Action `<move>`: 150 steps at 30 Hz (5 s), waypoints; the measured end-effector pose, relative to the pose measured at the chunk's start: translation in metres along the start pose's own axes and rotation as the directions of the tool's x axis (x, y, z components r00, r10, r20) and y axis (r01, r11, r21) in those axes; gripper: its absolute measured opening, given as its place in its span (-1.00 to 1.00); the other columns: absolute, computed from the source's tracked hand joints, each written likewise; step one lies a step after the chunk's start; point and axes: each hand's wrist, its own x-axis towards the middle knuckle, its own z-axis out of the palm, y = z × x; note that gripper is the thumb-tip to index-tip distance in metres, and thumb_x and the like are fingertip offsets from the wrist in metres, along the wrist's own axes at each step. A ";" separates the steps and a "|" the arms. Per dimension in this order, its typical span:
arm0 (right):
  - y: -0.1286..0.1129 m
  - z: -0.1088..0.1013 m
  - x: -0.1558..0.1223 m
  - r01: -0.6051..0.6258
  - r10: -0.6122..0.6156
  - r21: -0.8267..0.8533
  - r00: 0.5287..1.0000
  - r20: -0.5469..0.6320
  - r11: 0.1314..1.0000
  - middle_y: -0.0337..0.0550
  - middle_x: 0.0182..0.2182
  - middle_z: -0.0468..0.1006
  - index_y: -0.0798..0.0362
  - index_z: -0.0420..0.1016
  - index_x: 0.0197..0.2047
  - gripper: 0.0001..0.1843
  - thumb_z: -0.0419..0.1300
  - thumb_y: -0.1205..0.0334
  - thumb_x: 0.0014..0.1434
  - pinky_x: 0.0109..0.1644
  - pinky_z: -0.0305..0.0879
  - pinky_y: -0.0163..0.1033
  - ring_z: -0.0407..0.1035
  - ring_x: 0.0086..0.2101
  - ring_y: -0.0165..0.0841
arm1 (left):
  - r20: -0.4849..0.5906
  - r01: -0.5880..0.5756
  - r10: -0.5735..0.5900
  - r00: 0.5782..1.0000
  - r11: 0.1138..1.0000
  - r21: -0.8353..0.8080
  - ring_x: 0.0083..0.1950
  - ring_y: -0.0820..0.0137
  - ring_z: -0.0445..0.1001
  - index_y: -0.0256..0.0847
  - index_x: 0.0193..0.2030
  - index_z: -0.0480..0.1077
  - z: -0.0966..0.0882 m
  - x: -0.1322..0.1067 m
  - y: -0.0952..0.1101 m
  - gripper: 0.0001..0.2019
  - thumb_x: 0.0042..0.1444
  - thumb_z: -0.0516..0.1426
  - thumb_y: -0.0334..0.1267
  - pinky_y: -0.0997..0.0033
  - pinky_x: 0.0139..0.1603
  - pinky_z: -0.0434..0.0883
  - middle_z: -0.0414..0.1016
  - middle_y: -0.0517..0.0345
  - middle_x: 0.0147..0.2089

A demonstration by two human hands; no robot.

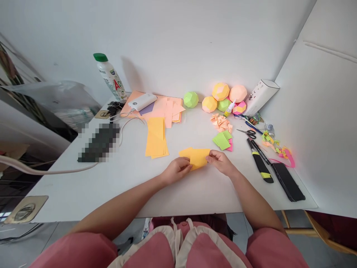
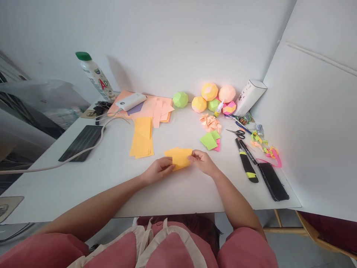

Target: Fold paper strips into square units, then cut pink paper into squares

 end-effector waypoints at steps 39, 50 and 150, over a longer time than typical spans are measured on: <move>0.009 0.048 -0.024 0.033 -0.216 -0.869 0.973 -0.086 0.493 -0.10 -0.38 0.51 0.13 0.41 -0.11 -0.73 -0.07 0.44 0.26 -0.47 0.28 -0.33 0.42 -0.43 -0.37 | 0.020 -0.180 0.253 0.967 0.628 0.757 -0.18 0.23 0.43 -0.33 -0.19 0.38 0.045 -0.041 0.031 -0.87 0.15 0.07 -0.36 0.09 0.00 0.40 0.40 0.01 -0.32; 0.003 0.051 -0.023 0.045 -0.237 -0.896 0.969 -0.068 0.443 -0.12 -0.41 0.48 0.16 0.39 -0.14 -0.75 -0.07 0.49 0.24 -0.53 0.20 -0.36 0.38 -0.48 -0.41 | 0.054 -0.179 0.213 0.976 0.631 0.755 0.07 -0.04 0.40 -0.46 -0.07 0.43 0.045 -0.043 0.034 -0.67 0.19 0.05 -0.21 -0.02 0.09 0.39 0.44 -0.16 -0.08; 0.004 0.046 -0.039 -0.037 -0.153 -0.986 0.986 -0.062 0.161 0.06 -0.15 0.41 0.17 0.33 0.09 -0.64 0.02 0.23 0.27 -0.30 0.26 -0.19 0.26 -0.21 -0.19 | 0.488 -0.456 0.140 0.862 0.637 0.621 0.20 -0.18 0.14 -0.08 0.31 0.13 0.026 -0.031 0.025 0.03 -0.28 0.13 0.43 -0.19 0.21 -0.05 0.26 -0.22 0.16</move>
